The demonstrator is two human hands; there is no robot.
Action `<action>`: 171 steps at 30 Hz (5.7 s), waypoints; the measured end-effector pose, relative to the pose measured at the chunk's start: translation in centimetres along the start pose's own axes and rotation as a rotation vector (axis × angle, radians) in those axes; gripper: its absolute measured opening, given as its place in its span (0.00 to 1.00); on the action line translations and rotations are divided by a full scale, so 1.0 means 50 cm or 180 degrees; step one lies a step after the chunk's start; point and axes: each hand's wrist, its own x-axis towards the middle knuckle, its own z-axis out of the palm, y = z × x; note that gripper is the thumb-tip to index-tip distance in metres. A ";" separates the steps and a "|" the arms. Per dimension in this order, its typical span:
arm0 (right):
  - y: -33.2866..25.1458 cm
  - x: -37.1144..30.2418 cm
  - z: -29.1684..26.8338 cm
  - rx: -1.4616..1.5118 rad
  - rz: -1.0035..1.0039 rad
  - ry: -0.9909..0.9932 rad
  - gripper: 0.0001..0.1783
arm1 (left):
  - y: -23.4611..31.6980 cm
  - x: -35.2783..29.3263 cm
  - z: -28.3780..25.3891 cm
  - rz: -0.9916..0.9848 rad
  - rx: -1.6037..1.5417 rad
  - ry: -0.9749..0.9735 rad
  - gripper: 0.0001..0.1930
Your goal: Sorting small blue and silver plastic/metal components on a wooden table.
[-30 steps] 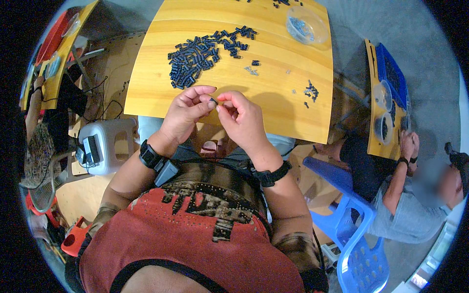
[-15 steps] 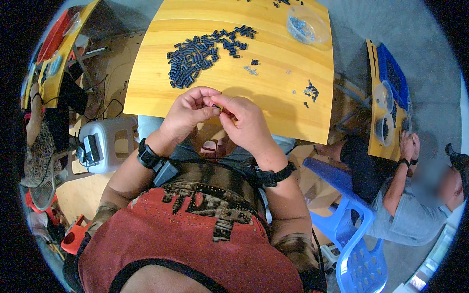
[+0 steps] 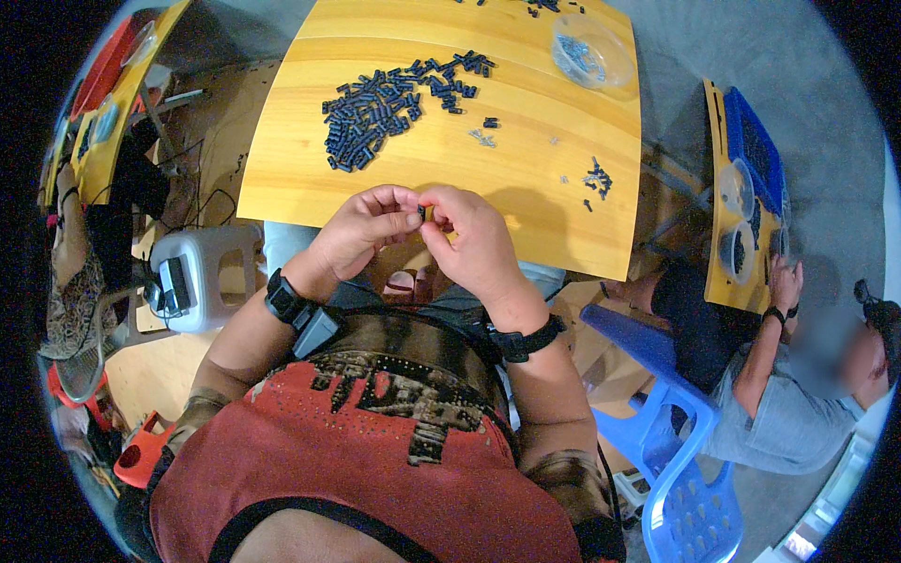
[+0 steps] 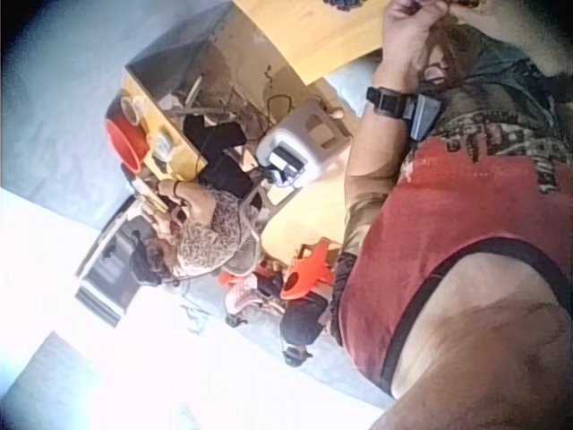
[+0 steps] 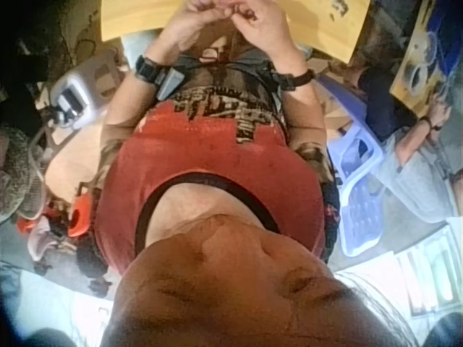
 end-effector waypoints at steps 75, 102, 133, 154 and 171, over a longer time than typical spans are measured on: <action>0.173 0.097 -0.079 -0.2031 0.0445 0.1183 0.03 | -0.022 0.061 -0.053 0.0748 0.0282 0.0270 0.07; 0.145 0.098 -0.049 -0.1673 0.0099 0.1230 0.03 | -0.020 0.062 -0.056 0.0665 0.0245 0.0265 0.07; 0.140 0.112 -0.069 -0.1093 0.0355 0.1326 0.04 | -0.018 0.062 -0.055 0.0694 0.0154 0.0152 0.07; 0.143 0.099 -0.048 -0.1932 -0.0115 0.1158 0.02 | -0.017 0.065 -0.059 0.0624 0.0186 0.0112 0.07; 0.117 0.016 -0.063 -0.2407 -0.0108 0.0495 0.34 | -0.022 0.063 -0.063 0.0639 0.0063 0.0211 0.07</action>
